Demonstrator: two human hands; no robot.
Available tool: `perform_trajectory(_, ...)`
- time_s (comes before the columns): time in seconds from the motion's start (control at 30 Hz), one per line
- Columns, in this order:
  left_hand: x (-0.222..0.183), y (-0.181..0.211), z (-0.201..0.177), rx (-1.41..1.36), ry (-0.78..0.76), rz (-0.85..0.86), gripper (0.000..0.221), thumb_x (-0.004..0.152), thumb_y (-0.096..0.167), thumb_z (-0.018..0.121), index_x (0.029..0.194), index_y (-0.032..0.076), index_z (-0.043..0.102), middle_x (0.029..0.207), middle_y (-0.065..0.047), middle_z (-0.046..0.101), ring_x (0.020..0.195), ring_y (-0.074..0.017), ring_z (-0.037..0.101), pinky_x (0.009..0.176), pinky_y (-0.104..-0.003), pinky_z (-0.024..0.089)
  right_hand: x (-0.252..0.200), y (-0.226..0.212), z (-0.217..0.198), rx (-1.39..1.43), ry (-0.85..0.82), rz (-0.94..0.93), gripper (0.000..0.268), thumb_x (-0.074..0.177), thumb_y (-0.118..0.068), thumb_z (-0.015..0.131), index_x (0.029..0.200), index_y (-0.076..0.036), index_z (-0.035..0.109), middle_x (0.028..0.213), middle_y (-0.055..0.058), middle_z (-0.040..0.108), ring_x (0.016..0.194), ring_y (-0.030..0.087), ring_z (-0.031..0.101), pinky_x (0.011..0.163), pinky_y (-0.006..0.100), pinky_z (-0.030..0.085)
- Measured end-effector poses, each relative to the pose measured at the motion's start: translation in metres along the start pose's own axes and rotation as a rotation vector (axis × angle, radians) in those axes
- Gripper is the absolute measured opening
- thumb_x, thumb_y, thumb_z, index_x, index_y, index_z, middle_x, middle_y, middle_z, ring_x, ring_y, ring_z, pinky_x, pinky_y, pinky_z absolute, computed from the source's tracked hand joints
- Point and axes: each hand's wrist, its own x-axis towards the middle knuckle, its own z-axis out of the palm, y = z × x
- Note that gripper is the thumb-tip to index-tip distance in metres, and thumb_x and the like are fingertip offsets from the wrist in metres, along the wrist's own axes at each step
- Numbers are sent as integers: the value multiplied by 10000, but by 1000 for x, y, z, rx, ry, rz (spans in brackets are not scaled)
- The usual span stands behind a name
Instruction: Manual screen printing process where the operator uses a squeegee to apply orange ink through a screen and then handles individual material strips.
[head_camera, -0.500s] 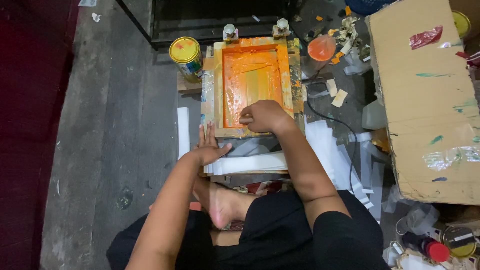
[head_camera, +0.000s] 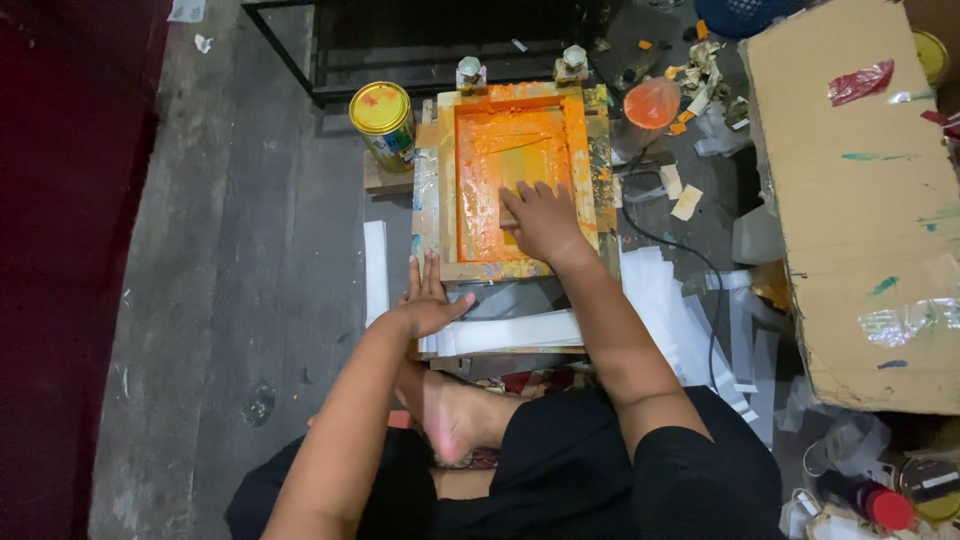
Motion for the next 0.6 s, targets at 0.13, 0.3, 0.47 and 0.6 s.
perform_trajectory(0.13,2,0,1,8,7,6,1106,934,823,274,1586,130,-290,1654,-13,-369,1509,-263,-356,1256,-564,101,-5,-4,1,-31,-53,12,636,1001,-341,576,1606,-249,402,1561,147,502,1426,421,465,1144,652,327)
perform_trajectory(0.3,1,-3,1,5,1,25,1115,932,819,276,1592,110,-277,1667,-34,-343,1514,-269,-348,1258,-569,114,-40,-23,-17,115,-274,-25,524,897,-361,646,1399,-208,666,1270,134,739,1211,399,673,1046,561,505)
perform_trajectory(0.47,4,-5,3,2,24,42,1128,921,840,275,1595,118,-271,1671,-26,-332,1516,-265,-346,1255,-562,140,-93,-35,-51,136,25,6,359,897,-244,637,1242,-259,739,1076,97,786,1094,371,718,952,516,559)
perform_trajectory(0.6,5,-2,5,17,33,37,1128,917,842,274,1591,123,-275,1663,-17,-345,1518,-258,-337,1256,-561,137,-134,-15,-33,207,331,20,511,901,-72,622,1388,-216,679,1319,124,717,1301,354,614,1091,501,477)
